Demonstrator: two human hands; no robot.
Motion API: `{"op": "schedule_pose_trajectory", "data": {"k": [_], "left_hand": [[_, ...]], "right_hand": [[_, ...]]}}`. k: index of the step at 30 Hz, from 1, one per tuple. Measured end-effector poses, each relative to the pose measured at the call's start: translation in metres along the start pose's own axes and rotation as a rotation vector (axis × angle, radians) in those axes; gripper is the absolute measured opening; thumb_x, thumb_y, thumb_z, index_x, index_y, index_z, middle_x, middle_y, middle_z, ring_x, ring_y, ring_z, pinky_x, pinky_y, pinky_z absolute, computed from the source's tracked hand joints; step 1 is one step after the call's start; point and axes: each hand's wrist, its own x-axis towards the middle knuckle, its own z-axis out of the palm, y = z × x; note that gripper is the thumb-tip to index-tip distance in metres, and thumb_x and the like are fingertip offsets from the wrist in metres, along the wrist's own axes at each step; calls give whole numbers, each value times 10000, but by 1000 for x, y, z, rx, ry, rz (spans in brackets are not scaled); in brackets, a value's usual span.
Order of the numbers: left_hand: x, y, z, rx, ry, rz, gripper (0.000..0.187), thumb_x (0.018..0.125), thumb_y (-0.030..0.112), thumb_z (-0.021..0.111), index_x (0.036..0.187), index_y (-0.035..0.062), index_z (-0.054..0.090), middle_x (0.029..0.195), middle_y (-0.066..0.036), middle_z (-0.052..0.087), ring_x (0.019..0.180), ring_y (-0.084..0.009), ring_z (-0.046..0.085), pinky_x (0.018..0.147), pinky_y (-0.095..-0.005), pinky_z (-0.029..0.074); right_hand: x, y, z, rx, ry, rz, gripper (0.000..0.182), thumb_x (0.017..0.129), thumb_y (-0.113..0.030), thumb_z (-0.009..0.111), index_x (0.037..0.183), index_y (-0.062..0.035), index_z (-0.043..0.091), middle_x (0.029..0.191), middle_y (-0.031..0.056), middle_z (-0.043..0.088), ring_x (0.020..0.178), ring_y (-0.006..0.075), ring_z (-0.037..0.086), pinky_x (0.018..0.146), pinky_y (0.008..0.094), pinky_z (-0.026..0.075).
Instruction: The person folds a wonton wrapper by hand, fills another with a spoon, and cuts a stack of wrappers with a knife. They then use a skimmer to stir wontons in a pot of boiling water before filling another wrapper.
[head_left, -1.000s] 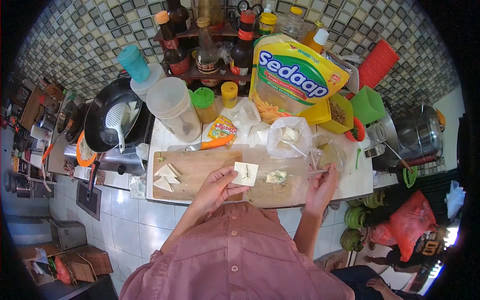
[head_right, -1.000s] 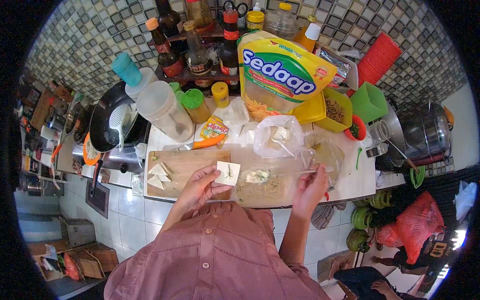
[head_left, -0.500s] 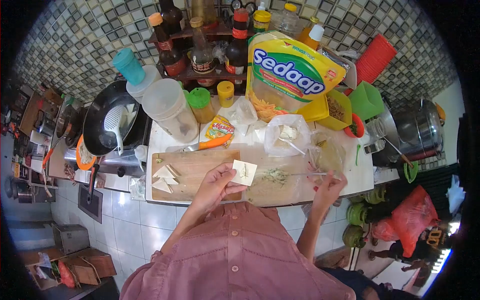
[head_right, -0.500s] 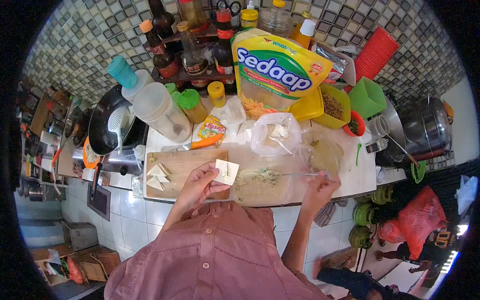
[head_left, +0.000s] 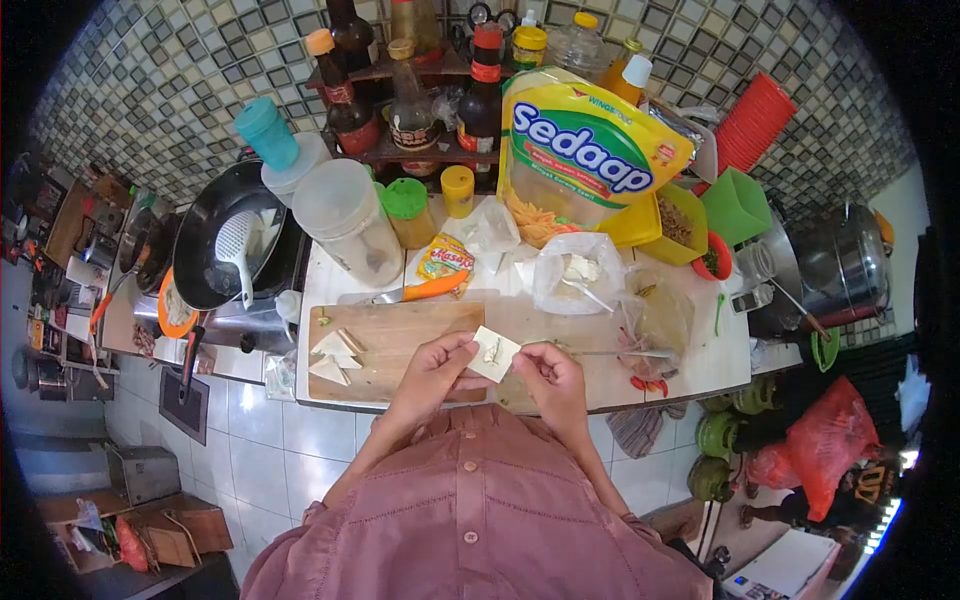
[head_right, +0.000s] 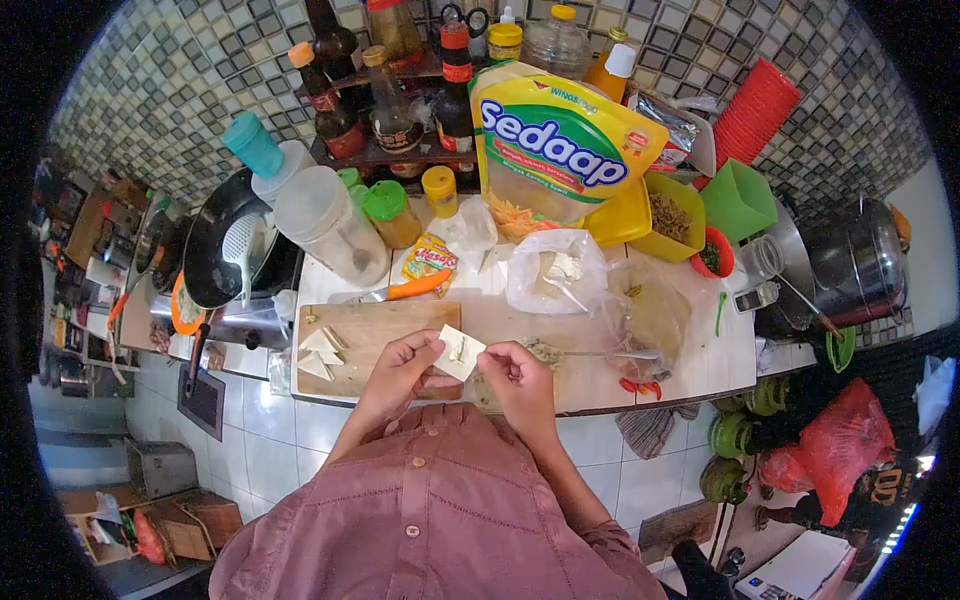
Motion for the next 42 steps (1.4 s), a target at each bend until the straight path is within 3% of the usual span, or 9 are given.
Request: {"op": "schedule_pose_trajectory", "data": {"k": [4, 10, 12, 14, 17, 21, 26, 36, 42], "left_hand": [[-4, 3, 2, 47, 51, -15, 272, 935, 137, 447, 1133, -38, 516, 1029, -102, 602, 889, -192, 627, 807, -301, 529], [-7, 11, 4, -14, -23, -79, 343, 945, 114, 407, 1253, -38, 410, 1169, -119, 532, 1029, -214, 574, 903, -304, 478], [-9, 11, 2, -58, -49, -105, 374, 945, 103, 401, 1293, -30, 370, 1205, -120, 509, 1058, -212, 557, 921, -306, 467], [-9, 9, -2, 14, -165, 19, 416, 932, 57, 410, 1335, -6, 324, 1242, -120, 483, 1076, -195, 542, 934, -312, 457], [-12, 16, -6, 43, -252, -23, 465, 915, 31, 450, 1354, 9, 301, 1239, -73, 496, 1075, -167, 534, 936, -288, 439], [-15, 22, -2, 57, -230, 32, 540, 848, -8, 550, 1341, 7, 331, 1210, -75, 525, 1058, -160, 542, 912, -283, 452], [-4, 5, -10, 168, -213, 279, 447, 786, -31, 621, 1207, -15, 473, 1154, -99, 556, 1016, -175, 564, 867, -295, 487], [1, 1, 1, -6, 68, 260, 161, 848, 3, 564, 999, -30, 518, 942, -101, 600, 836, -198, 631, 757, -322, 554], [4, -1, 4, 8, 164, 285, 93, 850, 32, 585, 898, -18, 523, 870, -78, 601, 754, -158, 634, 688, -274, 556]], "right_hand": [[8, 4, 9, 42, 55, -87, 83, 815, -87, 630, 860, -22, 605, 713, -36, 571, 593, 8, 444, 524, 179, 362], [9, -11, 20, -381, 289, -365, 38, 790, -36, 631, 797, -16, 600, 681, -12, 598, 521, 15, 450, 462, 191, 349], [11, -11, 18, -470, 272, -379, 68, 778, -53, 623, 825, -24, 585, 672, 54, 598, 483, 90, 483, 454, 235, 383], [12, -18, 16, -445, 232, -358, 65, 779, -55, 622, 823, -22, 587, 671, 52, 600, 483, 86, 485, 456, 233, 385], [13, -28, 10, -415, 152, -332, 62, 777, -57, 626, 814, -21, 592, 667, 48, 604, 485, 76, 486, 458, 226, 386], [12, -44, 3, -402, 16, -329, 63, 772, -58, 638, 805, -17, 603, 662, 38, 611, 494, 55, 482, 458, 213, 386], [12, -51, 0, -353, -64, -311, 65, 782, -52, 641, 822, -8, 616, 665, 1, 596, 527, 22, 458, 472, 186, 362], [4, -52, 3, -288, -218, -190, 280, 785, -101, 673, 1043, -20, 601, 853, -6, 551, 663, 24, 473, 574, 175, 396], [10, -28, 10, -181, -100, -166, 224, 770, -130, 687, 950, -13, 622, 745, 2, 572, 576, 37, 445, 513, 182, 372]]}}
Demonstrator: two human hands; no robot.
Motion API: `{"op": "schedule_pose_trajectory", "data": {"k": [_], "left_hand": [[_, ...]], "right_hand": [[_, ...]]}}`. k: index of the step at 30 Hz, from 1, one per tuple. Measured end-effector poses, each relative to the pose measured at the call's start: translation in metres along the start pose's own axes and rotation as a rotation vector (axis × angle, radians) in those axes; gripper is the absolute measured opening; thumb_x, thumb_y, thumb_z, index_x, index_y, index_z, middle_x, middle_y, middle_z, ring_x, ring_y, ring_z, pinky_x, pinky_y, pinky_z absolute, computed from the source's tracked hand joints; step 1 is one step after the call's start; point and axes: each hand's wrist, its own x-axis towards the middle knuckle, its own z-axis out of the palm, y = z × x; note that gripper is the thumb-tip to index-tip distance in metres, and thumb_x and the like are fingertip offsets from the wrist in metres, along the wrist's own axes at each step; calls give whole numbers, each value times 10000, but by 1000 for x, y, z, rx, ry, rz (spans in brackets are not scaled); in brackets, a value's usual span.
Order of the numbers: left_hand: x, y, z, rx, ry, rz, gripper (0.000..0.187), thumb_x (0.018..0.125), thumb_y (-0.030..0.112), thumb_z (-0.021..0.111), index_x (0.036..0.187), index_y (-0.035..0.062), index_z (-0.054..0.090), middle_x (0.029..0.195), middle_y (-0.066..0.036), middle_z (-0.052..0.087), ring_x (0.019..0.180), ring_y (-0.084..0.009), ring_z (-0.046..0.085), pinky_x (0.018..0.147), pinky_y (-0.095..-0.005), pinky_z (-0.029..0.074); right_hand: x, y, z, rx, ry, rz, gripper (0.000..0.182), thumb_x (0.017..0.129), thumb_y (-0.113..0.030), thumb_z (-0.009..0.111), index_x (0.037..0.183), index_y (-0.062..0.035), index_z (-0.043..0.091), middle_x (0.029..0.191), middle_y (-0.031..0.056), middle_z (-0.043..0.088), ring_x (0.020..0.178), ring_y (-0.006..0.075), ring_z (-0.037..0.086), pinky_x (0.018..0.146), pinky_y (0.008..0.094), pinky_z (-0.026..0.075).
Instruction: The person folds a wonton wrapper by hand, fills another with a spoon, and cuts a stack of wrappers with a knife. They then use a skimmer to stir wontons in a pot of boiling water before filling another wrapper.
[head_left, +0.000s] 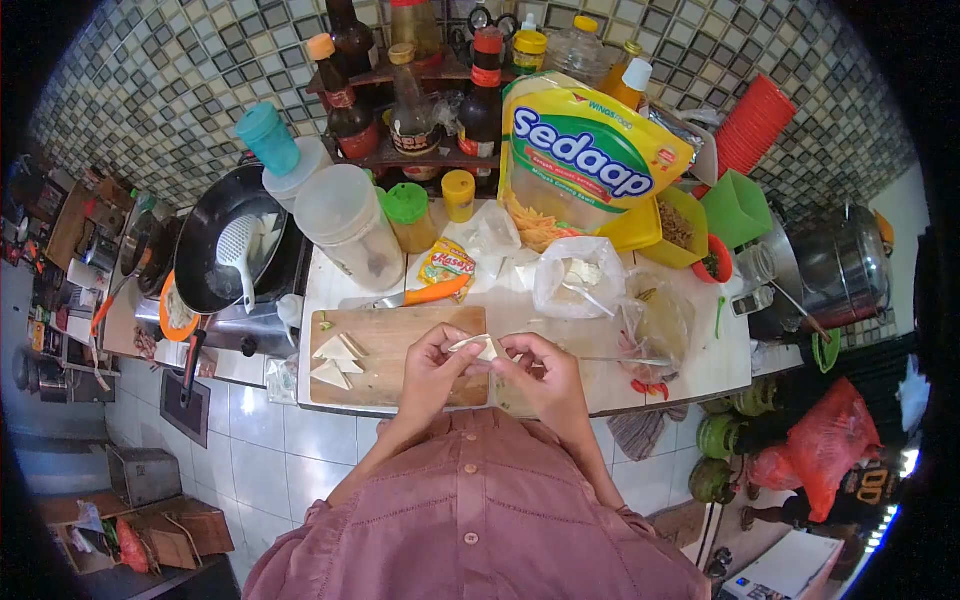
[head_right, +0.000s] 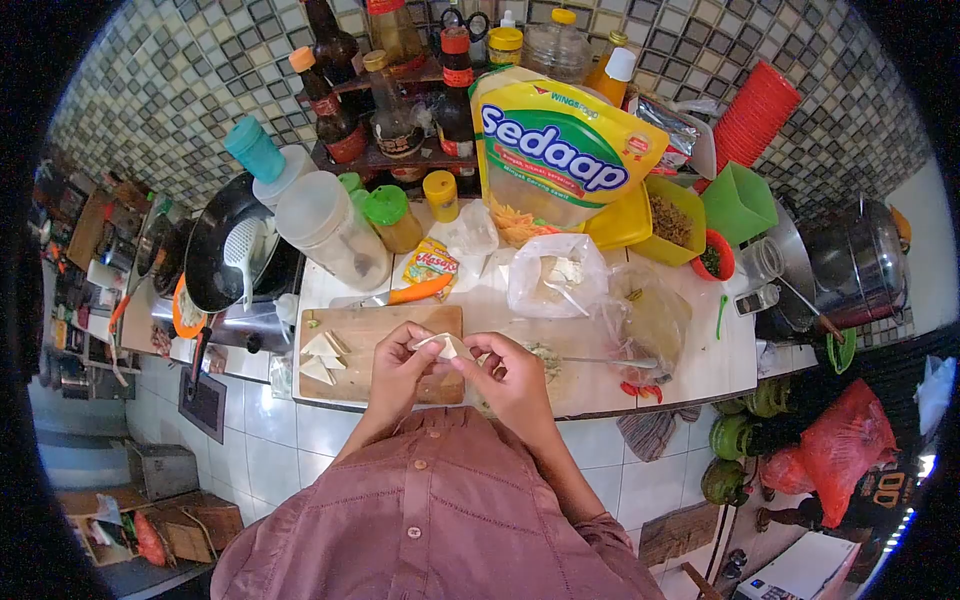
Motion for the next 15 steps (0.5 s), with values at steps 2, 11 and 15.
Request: {"op": "schedule_pose_trajectory", "data": {"k": [2, 11, 15], "left_hand": [[2, -7, -5, 63, 34, -23, 85, 849, 38, 592, 869, -18, 531, 835, -70, 598, 727, -144, 629, 669, -262, 554], [3, -7, 0, -37, 52, 2, 91, 872, 76, 563, 831, 2, 530, 800, -87, 617, 713, -203, 661, 625, -248, 537], [3, -5, -1, 27, 55, -4, 91, 873, 78, 564, 825, 7, 536, 794, -84, 618, 709, -201, 660, 605, -236, 527]], "right_hand": [[2, 6, 2, 17, 15, -1, 213, 776, -127, 679, 943, -8, 623, 740, 0, 574, 581, 35, 446, 513, 184, 372], [3, 8, 11, -43, 90, 5, 136, 802, -103, 649, 886, 3, 631, 698, -4, 587, 581, 31, 449, 524, 191, 374], [5, 13, 14, -83, 144, -82, 120, 793, -110, 655, 851, -8, 636, 622, 15, 568, 500, 41, 415, 465, 210, 350]]}}
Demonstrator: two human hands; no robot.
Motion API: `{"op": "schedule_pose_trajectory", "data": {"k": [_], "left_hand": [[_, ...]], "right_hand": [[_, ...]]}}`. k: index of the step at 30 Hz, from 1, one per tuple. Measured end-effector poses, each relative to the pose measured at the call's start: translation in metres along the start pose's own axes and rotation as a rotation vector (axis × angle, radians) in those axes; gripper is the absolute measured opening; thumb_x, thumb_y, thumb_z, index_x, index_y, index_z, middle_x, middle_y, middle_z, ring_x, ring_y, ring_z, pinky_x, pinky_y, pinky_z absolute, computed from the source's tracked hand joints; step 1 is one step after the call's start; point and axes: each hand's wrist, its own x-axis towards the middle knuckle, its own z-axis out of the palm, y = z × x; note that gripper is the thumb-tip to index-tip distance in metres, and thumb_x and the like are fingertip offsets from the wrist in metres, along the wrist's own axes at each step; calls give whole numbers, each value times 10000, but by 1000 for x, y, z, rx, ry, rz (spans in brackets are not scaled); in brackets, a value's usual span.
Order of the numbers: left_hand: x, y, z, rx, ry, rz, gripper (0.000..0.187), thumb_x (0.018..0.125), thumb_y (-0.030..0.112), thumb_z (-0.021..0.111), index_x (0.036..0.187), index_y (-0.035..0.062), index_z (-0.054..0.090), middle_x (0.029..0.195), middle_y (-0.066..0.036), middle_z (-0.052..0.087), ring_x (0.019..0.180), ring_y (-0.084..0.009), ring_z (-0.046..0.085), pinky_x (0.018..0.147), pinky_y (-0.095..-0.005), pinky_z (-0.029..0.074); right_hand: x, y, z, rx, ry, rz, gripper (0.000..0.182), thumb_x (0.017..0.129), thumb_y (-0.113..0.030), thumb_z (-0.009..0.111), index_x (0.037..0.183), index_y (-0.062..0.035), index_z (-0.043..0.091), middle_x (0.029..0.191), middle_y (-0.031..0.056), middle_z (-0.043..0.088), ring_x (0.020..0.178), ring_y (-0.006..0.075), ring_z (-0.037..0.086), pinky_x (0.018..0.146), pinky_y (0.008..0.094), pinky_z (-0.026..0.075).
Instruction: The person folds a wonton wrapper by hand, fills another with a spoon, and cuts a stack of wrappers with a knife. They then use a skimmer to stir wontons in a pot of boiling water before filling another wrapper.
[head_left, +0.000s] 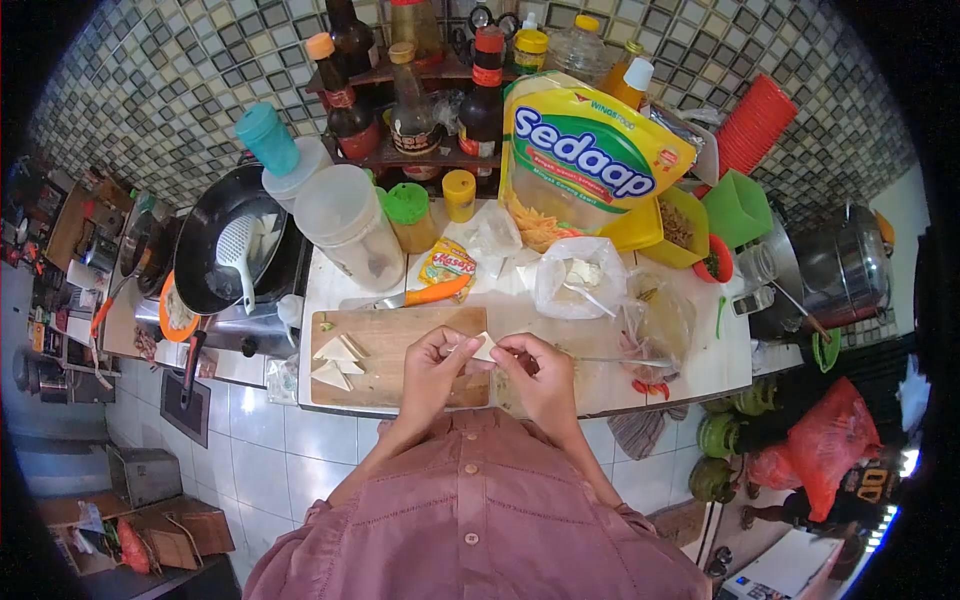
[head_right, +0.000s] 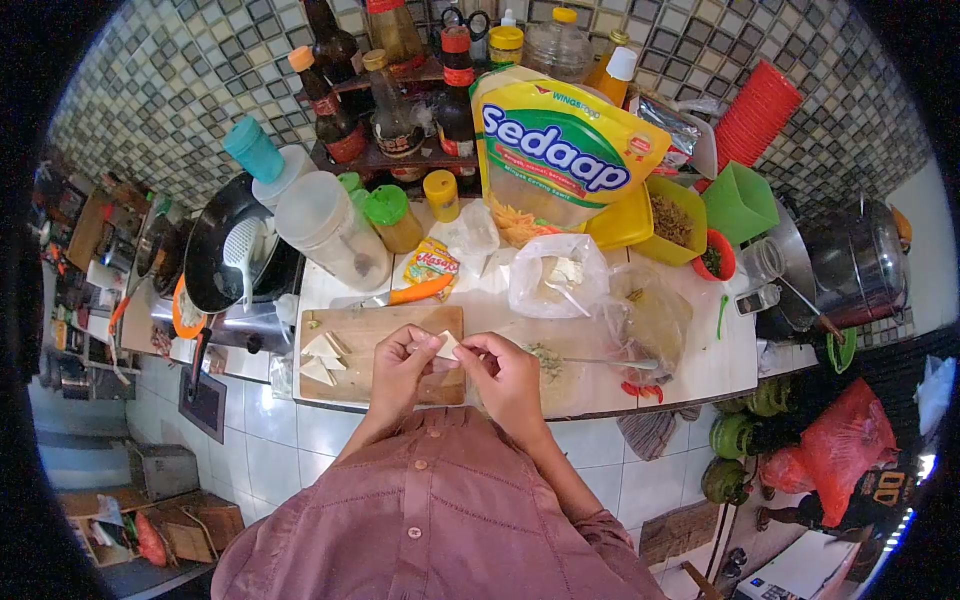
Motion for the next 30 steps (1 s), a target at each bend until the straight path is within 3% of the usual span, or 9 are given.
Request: {"op": "schedule_pose_trajectory", "data": {"k": [2, 14, 23, 30], "left_hand": [[-1, 4, 1, -24, 10, -46, 83, 869, 40, 564, 844, -35, 540, 815, -87, 606, 735, -196, 647, 642, -268, 553], [-2, 6, -7, 94, 7, -70, 114, 831, 29, 612, 907, -55, 597, 856, -99, 638, 756, -167, 642, 674, -242, 538], [-4, 8, -6, 51, 4, -14, 105, 824, 32, 626, 892, -43, 601, 832, -80, 636, 733, -153, 640, 615, -224, 517], [-4, 5, -9, 45, 8, -50, 68, 819, 39, 629, 860, -11, 607, 817, -57, 636, 702, -118, 621, 648, -236, 529]], "right_hand": [[0, 2, 1, -5, 5, -13, 115, 792, -107, 654, 847, -8, 635, 621, 20, 567, 496, 44, 414, 462, 213, 350], [0, -6, -1, -34, -62, 8, 120, 787, -108, 661, 852, -12, 629, 633, 20, 578, 510, 39, 430, 474, 204, 363], [0, 2, 1, 33, -100, 81, 132, 787, -121, 671, 846, -11, 628, 647, 9, 597, 544, 30, 465, 500, 201, 389], [0, 3, -1, 16, -105, 85, 124, 793, -118, 666, 819, -4, 625, 641, 14, 602, 566, 36, 493, 522, 205, 409]]}}
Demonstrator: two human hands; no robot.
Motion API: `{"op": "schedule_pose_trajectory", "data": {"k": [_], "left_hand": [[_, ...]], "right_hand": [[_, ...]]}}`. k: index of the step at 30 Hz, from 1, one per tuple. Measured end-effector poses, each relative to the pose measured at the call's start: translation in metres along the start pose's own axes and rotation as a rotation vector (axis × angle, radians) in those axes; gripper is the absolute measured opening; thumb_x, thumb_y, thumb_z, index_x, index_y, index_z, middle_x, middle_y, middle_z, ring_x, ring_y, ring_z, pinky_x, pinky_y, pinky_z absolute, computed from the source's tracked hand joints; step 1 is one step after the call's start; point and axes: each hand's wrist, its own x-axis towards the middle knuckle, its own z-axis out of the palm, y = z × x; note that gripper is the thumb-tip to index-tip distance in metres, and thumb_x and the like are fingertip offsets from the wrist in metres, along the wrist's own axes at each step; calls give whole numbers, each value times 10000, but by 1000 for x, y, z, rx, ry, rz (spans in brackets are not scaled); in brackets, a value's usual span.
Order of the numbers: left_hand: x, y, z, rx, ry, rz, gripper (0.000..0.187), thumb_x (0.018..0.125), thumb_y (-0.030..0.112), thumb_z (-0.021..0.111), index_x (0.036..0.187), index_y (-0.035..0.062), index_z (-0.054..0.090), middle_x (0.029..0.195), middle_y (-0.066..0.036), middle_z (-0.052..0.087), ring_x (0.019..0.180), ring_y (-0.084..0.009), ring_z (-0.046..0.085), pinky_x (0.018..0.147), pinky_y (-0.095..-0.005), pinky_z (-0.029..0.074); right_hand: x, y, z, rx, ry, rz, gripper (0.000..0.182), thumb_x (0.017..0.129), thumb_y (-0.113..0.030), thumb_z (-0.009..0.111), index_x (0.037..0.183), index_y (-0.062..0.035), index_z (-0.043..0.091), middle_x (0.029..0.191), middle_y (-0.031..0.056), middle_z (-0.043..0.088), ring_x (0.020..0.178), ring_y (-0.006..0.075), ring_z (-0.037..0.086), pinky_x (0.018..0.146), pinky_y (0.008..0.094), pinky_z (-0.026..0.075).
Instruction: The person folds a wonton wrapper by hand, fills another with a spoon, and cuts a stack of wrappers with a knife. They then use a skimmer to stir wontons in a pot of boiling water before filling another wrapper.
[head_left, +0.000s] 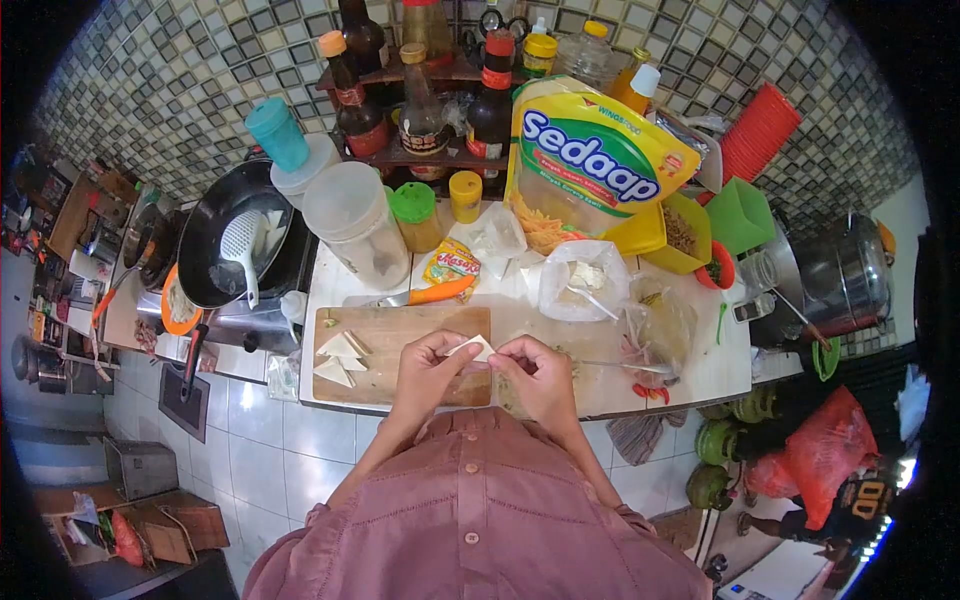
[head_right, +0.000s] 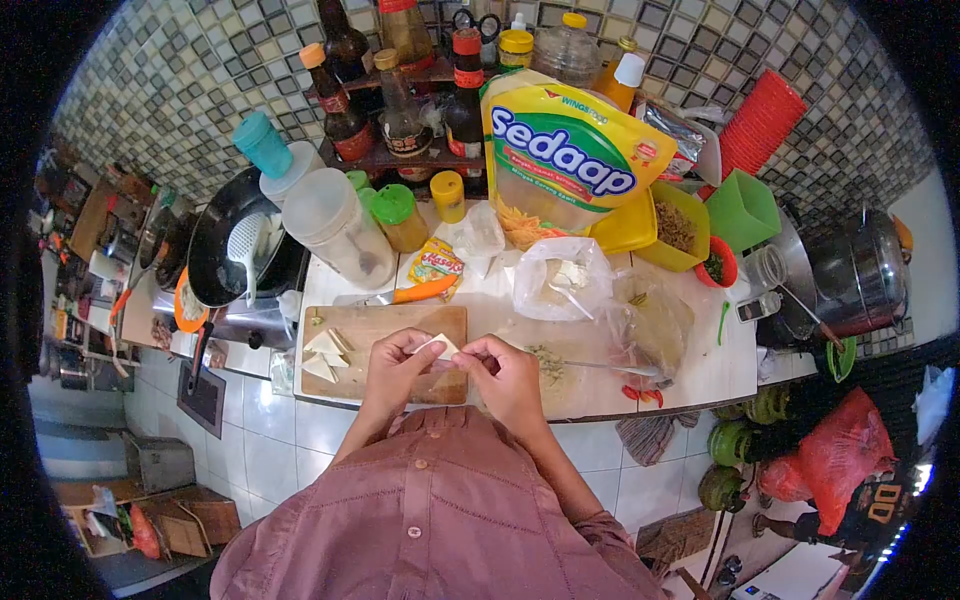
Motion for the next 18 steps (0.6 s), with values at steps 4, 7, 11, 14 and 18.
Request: {"op": "schedule_pose_trajectory", "data": {"k": [4, 7, 11, 14, 18], "left_hand": [[-1, 1, 1, 26, -9, 40, 75, 818, 28, 628, 863, -26, 602, 813, -62, 635, 708, -113, 617, 627, -226, 519], [0, 2, -2, 26, -11, 53, 81, 822, 17, 622, 870, -42, 595, 819, -72, 635, 714, -114, 615, 626, -228, 518], [0, 0, -3, 4, -31, 77, 79, 822, 14, 619, 873, -42, 596, 846, -83, 637, 737, -114, 610, 667, -241, 528], [-2, 7, -2, 32, -40, 48, 77, 821, 18, 623, 872, -36, 601, 852, -81, 636, 760, -108, 603, 676, -239, 520], [-3, 7, -10, -57, -82, 11, 73, 820, 23, 626, 870, -26, 606, 854, -78, 637, 774, -99, 595, 689, -244, 516]], "right_hand": [[1, 2, -2, 67, -32, 12, 129, 796, -123, 666, 815, -3, 625, 662, 15, 618, 580, 41, 503, 537, 208, 415], [1, 3, -2, 107, -58, 36, 129, 796, -120, 668, 817, -1, 623, 683, 14, 627, 603, 40, 516, 551, 205, 421], [1, 4, -3, 60, -89, 19, 126, 795, -112, 669, 825, -1, 618, 680, 7, 619, 605, 32, 508, 551, 200, 416], [2, 5, -1, 107, -89, 28, 122, 797, -110, 666, 819, -2, 614, 672, 7, 614, 599, 30, 502, 544, 199, 410], [2, 8, 0, 119, -109, 46, 118, 800, -109, 660, 798, -4, 608, 667, 8, 611, 593, 33, 504, 536, 200, 406]]}}
